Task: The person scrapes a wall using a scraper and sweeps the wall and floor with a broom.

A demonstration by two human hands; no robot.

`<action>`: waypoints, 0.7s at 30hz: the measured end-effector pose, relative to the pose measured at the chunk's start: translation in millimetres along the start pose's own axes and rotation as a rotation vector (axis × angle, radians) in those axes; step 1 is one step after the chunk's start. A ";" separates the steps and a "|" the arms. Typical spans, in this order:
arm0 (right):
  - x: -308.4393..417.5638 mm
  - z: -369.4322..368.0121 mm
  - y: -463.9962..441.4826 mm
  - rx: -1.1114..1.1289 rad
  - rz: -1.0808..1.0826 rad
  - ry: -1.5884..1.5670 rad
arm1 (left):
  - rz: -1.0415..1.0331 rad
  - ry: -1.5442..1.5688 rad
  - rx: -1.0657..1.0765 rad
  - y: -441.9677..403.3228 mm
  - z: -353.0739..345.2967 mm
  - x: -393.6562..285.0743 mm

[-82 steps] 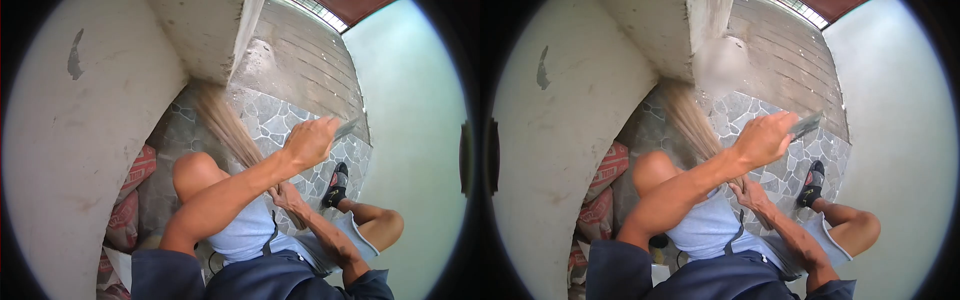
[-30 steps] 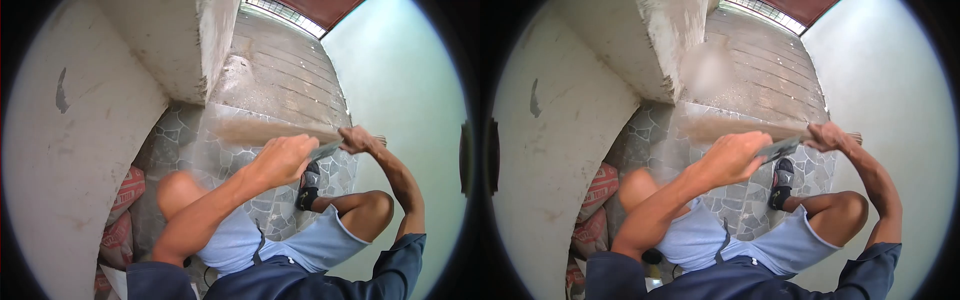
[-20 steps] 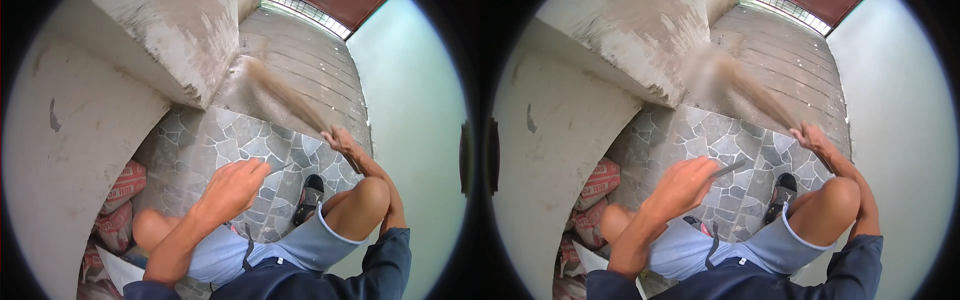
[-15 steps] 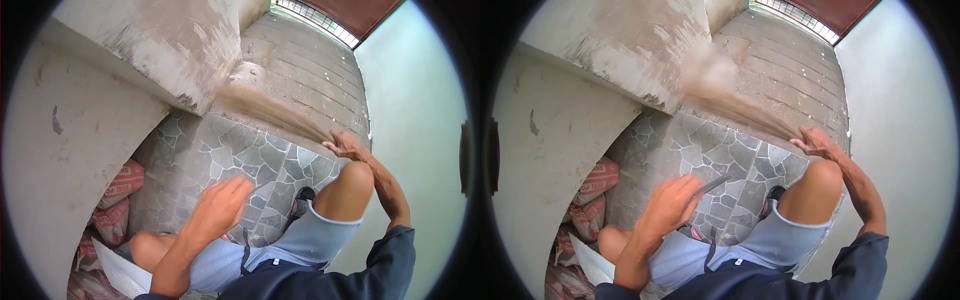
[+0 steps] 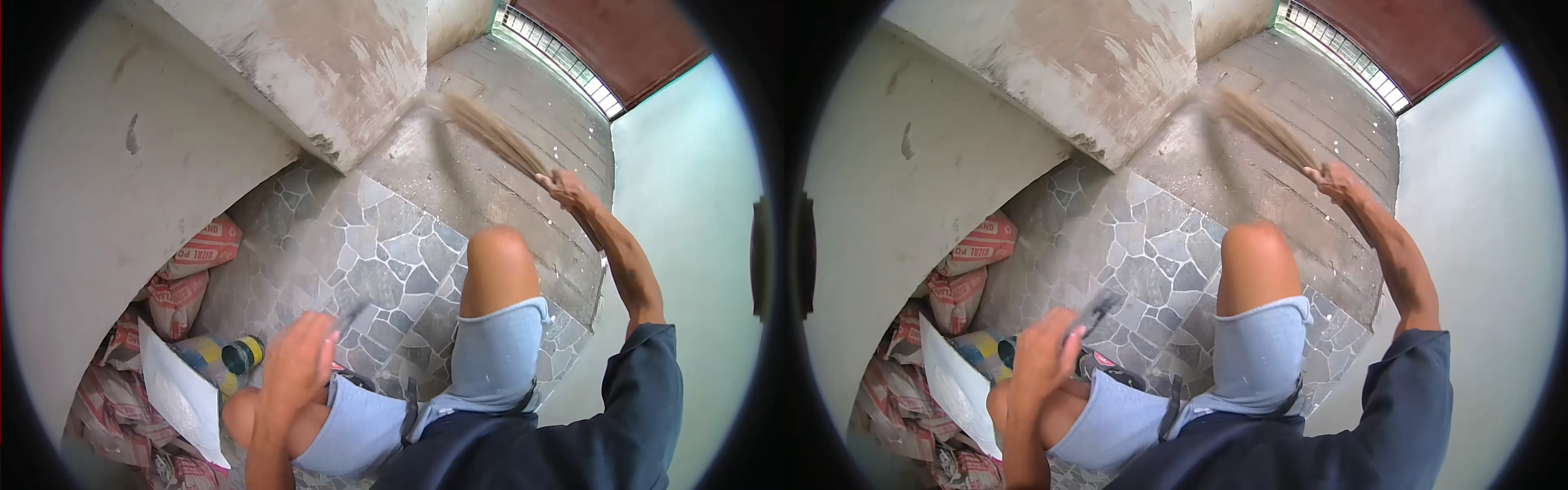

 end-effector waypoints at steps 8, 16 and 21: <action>42.7 -17.3 17.1 -0.014 0.503 0.368 | 0.072 0.061 0.008 -27.1 -13.4 18.1; -8.6 2.7 -33.4 -0.149 -0.013 -0.056 | 0.237 0.020 -0.025 11.5 -9.8 47.2; 9.4 28.6 29.2 -0.206 0.106 -0.484 | 0.243 -0.047 -0.084 18.0 -10.7 60.5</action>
Point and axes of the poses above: each hand's wrist, its own y-axis away from the middle knuckle, its own z-axis out of the back of the hand, x = y × z, the point moved 5 cm from there along -y, towards the middle knuckle, and after that the axes turned 10 degrees about -z, right-handed, at the moved point
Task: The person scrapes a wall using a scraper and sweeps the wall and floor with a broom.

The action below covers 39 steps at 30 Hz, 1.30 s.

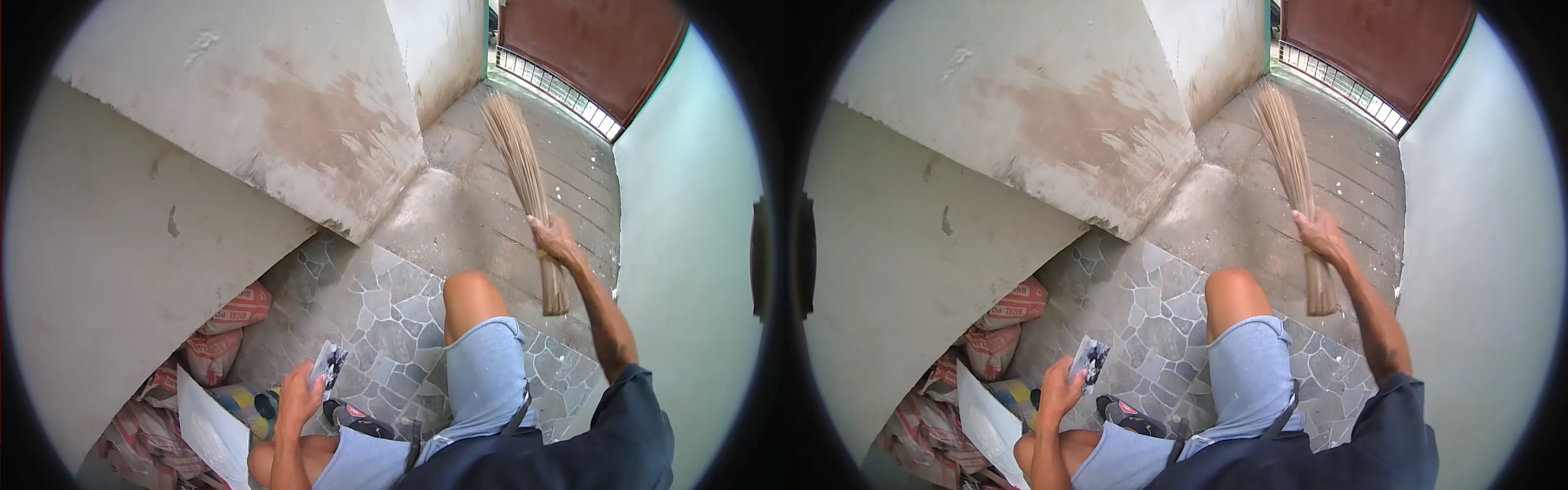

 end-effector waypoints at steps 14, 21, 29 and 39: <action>276.6 -212.8 166.4 0.179 0.474 -0.870 | 0.185 -0.023 -0.153 0.3 30.7 13.8; 139.7 -330.6 150.0 0.168 -0.017 -0.753 | 0.152 -0.161 -0.092 24.6 22.1 30.5; 246.9 -263.6 158.6 0.268 0.322 -0.851 | 0.181 -0.068 -0.130 19.0 34.6 15.1; 134.6 -320.2 127.7 0.320 -0.203 -1.047 | 0.265 -0.138 -0.082 59.2 35.1 11.7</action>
Point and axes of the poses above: each hand's wrist, its own y-axis away from the middle knuckle, its own z-axis out of the back of the hand, x = y × z, the point moved 5 cm from there along -y, towards the middle knuckle, and after that the axes turned 10 degrees about -z, right-handed, at the moved point
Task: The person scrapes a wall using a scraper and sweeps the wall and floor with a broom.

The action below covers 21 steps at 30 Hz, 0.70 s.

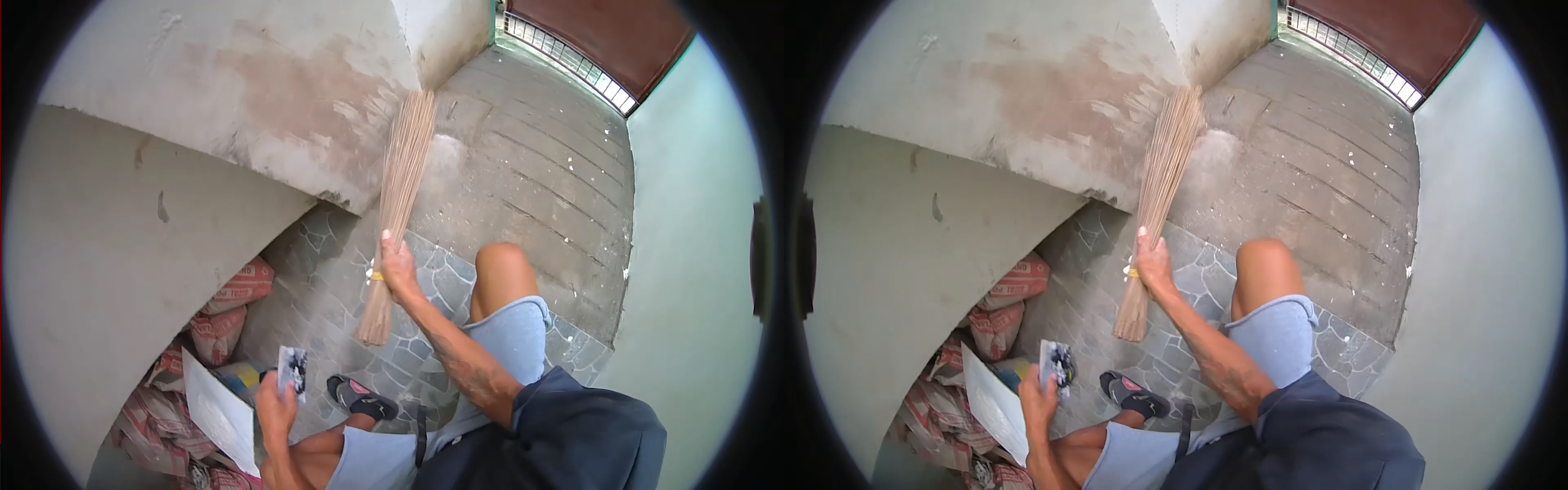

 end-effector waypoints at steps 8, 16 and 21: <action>111.6 66.8 -63.1 0.153 -0.245 -0.244 | -0.259 -0.017 -0.077 -52.4 -8.3 -11.0; 74.4 92.0 -56.1 0.071 -0.276 0.163 | -0.315 0.213 -0.030 -96.3 -65.7 14.2; 30.0 98.1 61.7 -0.033 -0.128 0.333 | -0.350 0.262 -0.062 -116.9 -59.7 31.9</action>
Point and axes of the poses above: each hand's wrist, its own y-axis away from the middle knuckle, its own z-axis out of the back of the hand, x = y × z, the point moved 5 cm from there along -y, towards the middle knuckle, and after that the axes turned 10 degrees about -z, right-handed, at the moved point
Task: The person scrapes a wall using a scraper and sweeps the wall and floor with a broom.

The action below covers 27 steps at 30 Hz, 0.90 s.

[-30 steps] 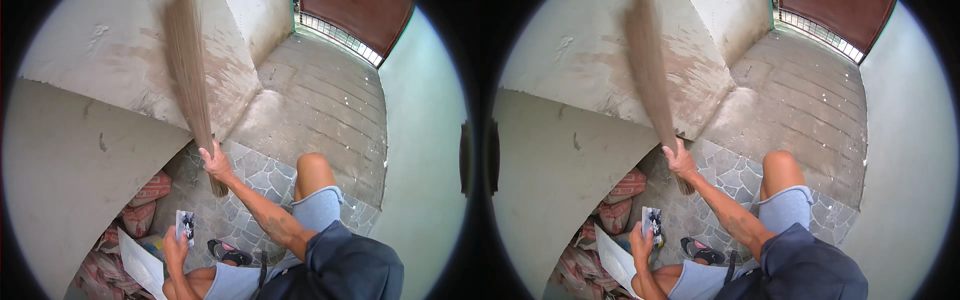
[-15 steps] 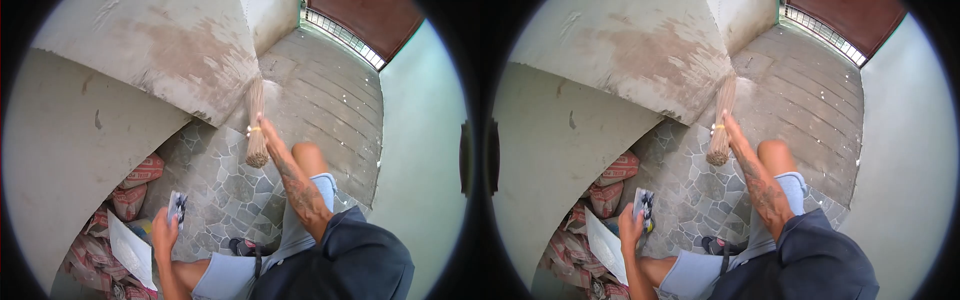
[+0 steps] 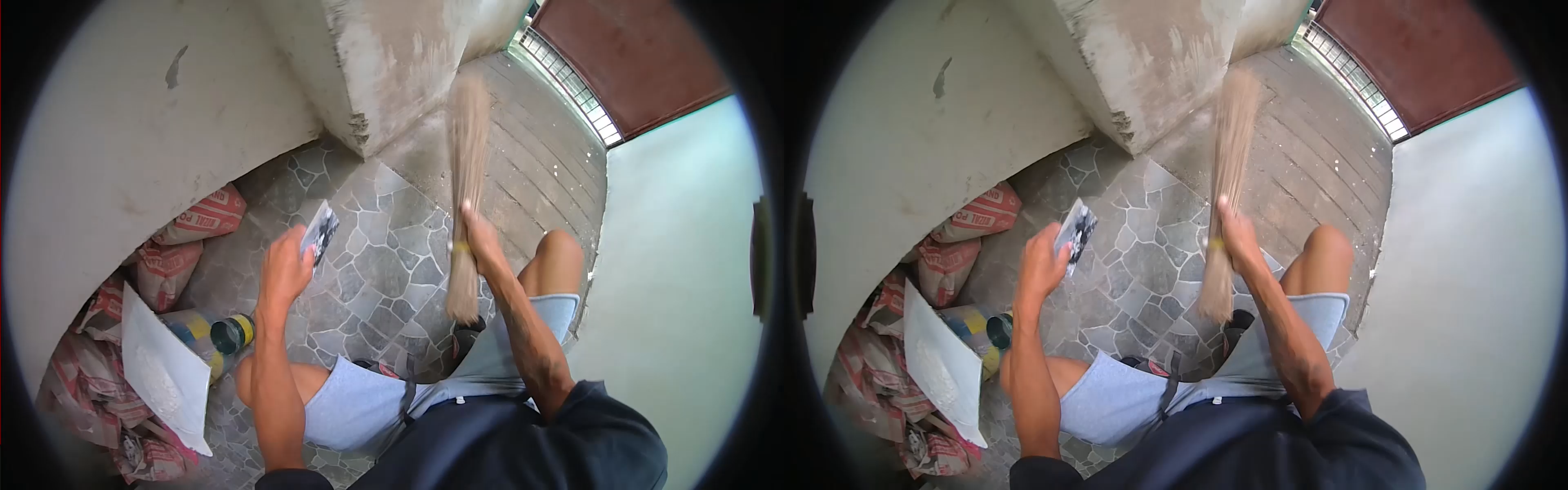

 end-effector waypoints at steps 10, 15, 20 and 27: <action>12.4 5.7 168.9 -0.091 -0.135 0.943 | 0.078 0.100 -0.471 -16.4 45.6 60.2; 55.3 -39.2 287.7 0.033 -0.179 1.110 | 0.084 0.144 -0.943 0.6 93.1 84.9; 68.3 -94.6 205.6 -0.161 0.447 1.193 | 0.065 0.198 -1.095 4.4 105.7 90.0; 35.1 -133.9 132.2 -0.029 0.041 1.317 | 0.061 0.172 -1.046 21.2 113.0 100.8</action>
Point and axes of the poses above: each hand's wrist, its own y-axis away from the middle knuckle, its own z-axis out of the back of the hand, x = y × z, the point moved 5 cm from there along -y, towards the middle knuckle, and after that the axes turned 10 degrees about -z, right-handed, at the moved point
